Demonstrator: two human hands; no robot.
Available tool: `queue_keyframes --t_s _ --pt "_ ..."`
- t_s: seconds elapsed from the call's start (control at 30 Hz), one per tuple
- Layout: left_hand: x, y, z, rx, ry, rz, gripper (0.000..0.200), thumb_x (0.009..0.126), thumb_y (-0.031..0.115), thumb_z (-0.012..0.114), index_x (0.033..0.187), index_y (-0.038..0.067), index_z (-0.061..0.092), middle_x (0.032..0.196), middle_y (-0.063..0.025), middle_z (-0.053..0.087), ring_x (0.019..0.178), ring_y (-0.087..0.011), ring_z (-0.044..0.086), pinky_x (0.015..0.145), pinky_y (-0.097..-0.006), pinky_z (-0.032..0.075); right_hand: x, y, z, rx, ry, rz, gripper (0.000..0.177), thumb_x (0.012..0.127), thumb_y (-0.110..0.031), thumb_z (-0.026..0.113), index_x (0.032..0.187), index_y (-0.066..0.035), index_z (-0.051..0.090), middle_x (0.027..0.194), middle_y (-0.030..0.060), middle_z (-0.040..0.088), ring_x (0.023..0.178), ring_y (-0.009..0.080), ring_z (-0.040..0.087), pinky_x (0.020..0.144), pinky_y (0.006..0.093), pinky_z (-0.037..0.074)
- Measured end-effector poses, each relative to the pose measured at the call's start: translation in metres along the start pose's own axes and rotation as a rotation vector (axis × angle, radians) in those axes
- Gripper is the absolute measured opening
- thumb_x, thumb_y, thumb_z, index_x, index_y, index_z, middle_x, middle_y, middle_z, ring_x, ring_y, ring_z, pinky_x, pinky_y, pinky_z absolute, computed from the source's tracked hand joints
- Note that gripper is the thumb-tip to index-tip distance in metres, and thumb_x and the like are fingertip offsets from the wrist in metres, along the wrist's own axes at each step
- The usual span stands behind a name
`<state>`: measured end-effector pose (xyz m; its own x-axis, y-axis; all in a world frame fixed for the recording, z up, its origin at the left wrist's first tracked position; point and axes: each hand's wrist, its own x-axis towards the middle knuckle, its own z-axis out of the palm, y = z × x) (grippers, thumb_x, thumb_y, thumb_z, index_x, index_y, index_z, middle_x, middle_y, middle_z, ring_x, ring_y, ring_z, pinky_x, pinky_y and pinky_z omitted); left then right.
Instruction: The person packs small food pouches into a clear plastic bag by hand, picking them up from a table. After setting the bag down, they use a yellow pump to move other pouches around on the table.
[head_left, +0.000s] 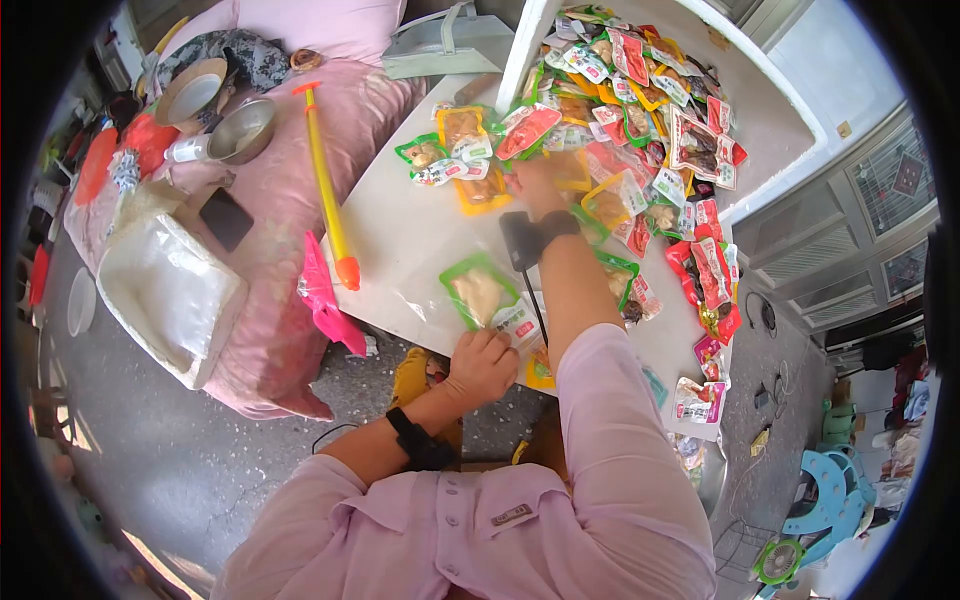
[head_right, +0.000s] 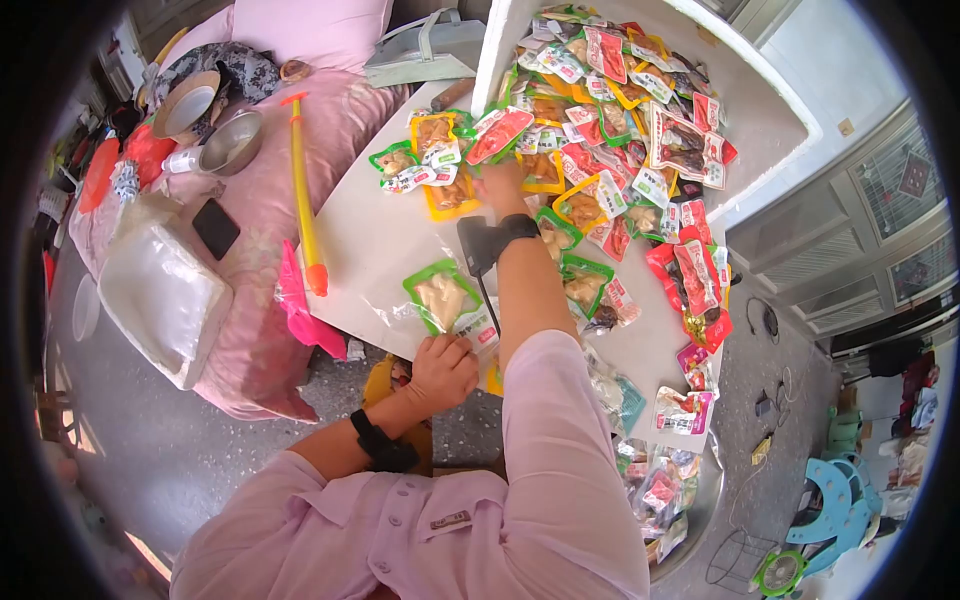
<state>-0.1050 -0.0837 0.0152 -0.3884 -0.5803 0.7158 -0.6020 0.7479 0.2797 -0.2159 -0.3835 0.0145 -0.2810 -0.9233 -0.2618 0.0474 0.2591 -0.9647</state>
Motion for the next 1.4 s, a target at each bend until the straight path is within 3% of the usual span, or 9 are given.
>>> queue_keyframes --t_s 0.1,0.2,0.4,0.53,0.83,0.9,1.03,1.13,1.4 --pt "-0.001 0.000 0.001 -0.011 0.000 -0.003 0.019 0.058 0.014 0.057 0.073 0.006 0.051 0.084 -0.0081 0.048 0.075 -0.0233 0.048 0.061 -0.0352 0.037 0.017 0.004 0.006 -0.044 0.052 0.088 0.022 0.066 -0.019 0.061 0.079 -0.002 0.056 0.075 0.0131 0.059 0.062 0.0261 0.058 0.054 0.0326 0.045" --pt "0.000 0.000 0.000 -0.019 0.004 -0.009 0.018 0.058 0.014 0.057 0.073 0.006 0.051 0.085 -0.0081 0.048 0.075 -0.0234 0.048 0.062 -0.0351 0.037 -0.026 -0.022 -0.019 -1.564 -0.030 -0.841 0.022 0.064 -0.017 0.063 0.078 -0.002 0.057 0.078 0.0137 0.059 0.070 0.0280 0.058 0.060 0.0366 0.046" --pt "0.000 0.003 -0.003 -0.038 -0.002 -0.031 0.017 0.058 0.013 0.057 0.072 0.007 0.050 0.085 -0.0078 0.049 0.077 -0.0236 0.047 0.065 -0.0349 0.036 -0.044 -0.020 -0.066 -1.329 0.056 -1.174 0.025 0.059 -0.017 0.065 0.080 -0.004 0.056 0.078 0.0149 0.058 0.078 0.0295 0.055 0.070 0.0389 0.043" --pt "0.000 0.004 -0.003 -0.011 -0.016 -0.036 0.016 0.058 0.012 0.056 0.072 0.008 0.050 0.085 -0.0072 0.049 0.079 -0.0234 0.046 0.066 -0.0349 0.036 -0.068 -0.017 -0.109 -1.189 0.081 -1.361 0.017 0.063 -0.010 0.061 0.073 -0.004 0.050 0.069 0.0111 0.054 0.061 0.0246 0.052 0.054 0.0303 0.043" --pt "0.002 0.011 -0.005 -0.005 -0.143 -0.169 0.018 0.061 0.013 0.057 0.077 0.006 0.053 0.087 -0.0070 0.051 0.083 -0.0243 0.048 0.070 -0.0353 0.038 -0.184 0.006 -0.170 -0.170 -0.169 -0.788 0.007 0.075 -0.001 0.048 0.080 -0.006 0.048 0.074 0.0083 0.056 0.056 0.0157 0.052 0.046 0.0232 0.041" --pt "0.010 0.018 -0.018 -0.077 -0.213 -0.268 0.022 0.062 0.014 0.058 0.082 0.005 0.054 0.089 -0.0083 0.052 0.083 -0.0270 0.048 0.072 -0.0362 0.039 -0.243 -0.008 -0.160 0.689 -0.293 -0.068 0.007 0.076 -0.001 0.048 0.081 -0.006 0.049 0.076 0.0083 0.056 0.059 0.0165 0.053 0.048 0.0248 0.043" --pt "0.020 0.031 -0.022 -0.727 -0.174 -0.630 0.034 0.076 0.014 0.056 0.107 0.004 0.045 0.098 -0.0064 0.052 0.085 -0.0204 0.052 0.071 -0.0316 0.042 -0.297 0.018 -0.154 0.731 -0.461 -0.093 0.007 0.078 -0.002 0.048 0.083 -0.007 0.050 0.079 0.0070 0.057 0.065 0.0170 0.054 0.051 0.0257 0.044" --pt "0.036 0.050 -0.046 -1.694 -0.160 -1.098 0.040 0.079 0.011 0.055 0.115 0.005 0.038 0.101 -0.0056 0.051 0.088 -0.0157 0.051 0.072 -0.0293 0.043 -0.333 0.042 -0.146 0.687 -0.524 -0.052 0.008 0.080 -0.005 0.048 0.087 -0.007 0.050 0.083 0.0058 0.057 0.066 0.0155 0.055 0.056 0.0253 0.044" --pt "0.015 0.051 -0.063 -1.440 -0.518 -0.920 0.047 0.074 0.007 0.058 0.117 0.003 0.040 0.098 -0.0053 0.053 0.088 -0.0125 0.050 0.076 -0.0250 0.042 -0.361 0.038 -0.212 0.640 -0.691 -0.048 0.029 0.079 -0.017 0.055 0.104 -0.005 0.048 0.095 0.0068 0.057 0.085 0.0173 0.056 0.069 0.0290 0.046"
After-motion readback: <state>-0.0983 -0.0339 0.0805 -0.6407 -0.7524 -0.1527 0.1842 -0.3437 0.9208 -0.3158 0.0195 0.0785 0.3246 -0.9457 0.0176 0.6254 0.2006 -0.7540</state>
